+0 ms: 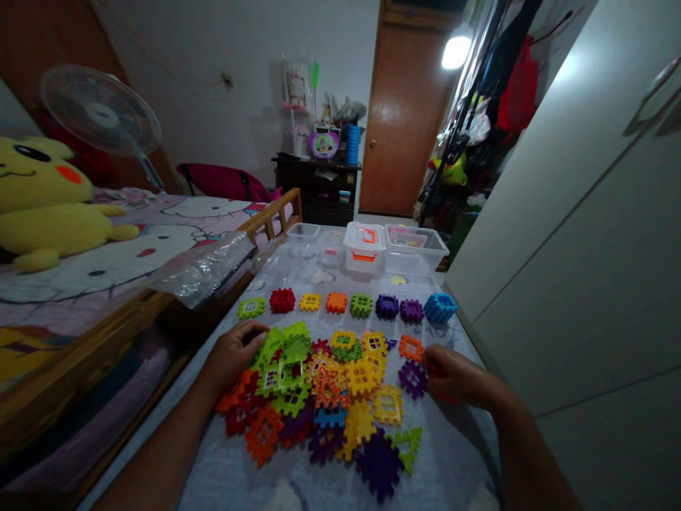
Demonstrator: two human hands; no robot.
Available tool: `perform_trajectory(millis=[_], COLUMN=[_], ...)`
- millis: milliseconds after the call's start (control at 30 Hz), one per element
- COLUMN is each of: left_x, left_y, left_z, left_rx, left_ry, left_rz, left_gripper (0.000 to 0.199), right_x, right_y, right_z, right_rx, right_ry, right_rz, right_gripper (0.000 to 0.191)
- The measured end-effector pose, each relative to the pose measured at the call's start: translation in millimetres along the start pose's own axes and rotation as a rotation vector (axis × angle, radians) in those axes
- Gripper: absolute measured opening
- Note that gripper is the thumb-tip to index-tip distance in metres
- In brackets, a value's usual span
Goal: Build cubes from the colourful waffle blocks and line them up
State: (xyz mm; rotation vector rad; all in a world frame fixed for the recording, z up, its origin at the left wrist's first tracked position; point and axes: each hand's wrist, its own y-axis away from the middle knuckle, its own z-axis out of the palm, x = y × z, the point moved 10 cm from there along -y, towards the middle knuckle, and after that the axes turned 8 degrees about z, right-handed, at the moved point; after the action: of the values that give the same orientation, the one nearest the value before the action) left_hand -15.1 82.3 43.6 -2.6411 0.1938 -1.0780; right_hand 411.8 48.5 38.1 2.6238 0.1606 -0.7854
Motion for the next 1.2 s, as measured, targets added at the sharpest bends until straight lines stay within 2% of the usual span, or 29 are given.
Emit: perform_trajectory(millis=[133,200,267,400,533,600,700,800,1000,1200], left_x=[0.3,0.7,0.3,-1.7,-3.4,-4.0,-4.7,-4.9,-6.7,-3.0], left_y=[0.0,-0.2,-0.3,-0.3,0.3,0.5,0.1,-0.4,-0.3,-0.1], left_z=[-0.2,0.1,-0.2,0.2,1.0,1.4,1.6,1.8,3.4,2.1], left_rx=[-0.005,-0.009,-0.006,-0.010,-0.023,-0.026,-0.022,-0.014,-0.017,-0.020], left_ry=[-0.007,-0.007,-0.005,-0.005,-0.011,-0.018,-0.014,0.000,0.019,0.009], left_rz=[0.003,0.007,0.008,0.015,0.018,0.012,0.002,0.002,0.005,-0.007], left_gripper=[0.037,0.037,0.037,0.037,0.036,0.036,0.037,0.036,0.037,0.036], right_x=[8.4,13.3,21.6,28.9,27.8,25.9,21.1,15.0,-6.8,-16.3], right_y=[-1.9,-6.5,-12.9,-17.8,-14.9,-12.7,-10.7,-11.3,-16.5,-26.3], right_z=[-12.6,-22.3,-29.2,-38.6,-31.9,-28.5,-26.5,-29.8,-39.4,-23.3], right_rx=[-0.010,0.056,0.135,0.288,0.245,0.219,0.209,0.258,0.513,0.477], right_ry=[-0.194,-0.271,-0.300,-0.098,0.141,0.207,0.260,0.257,0.187,0.207], right_rz=[-0.061,-0.066,-0.021,0.035,0.063,0.074,0.067,0.026,-0.098,-0.081], right_gripper=[0.006,0.006,0.014,0.035,0.052,0.050,0.037,0.029,0.042,0.046])
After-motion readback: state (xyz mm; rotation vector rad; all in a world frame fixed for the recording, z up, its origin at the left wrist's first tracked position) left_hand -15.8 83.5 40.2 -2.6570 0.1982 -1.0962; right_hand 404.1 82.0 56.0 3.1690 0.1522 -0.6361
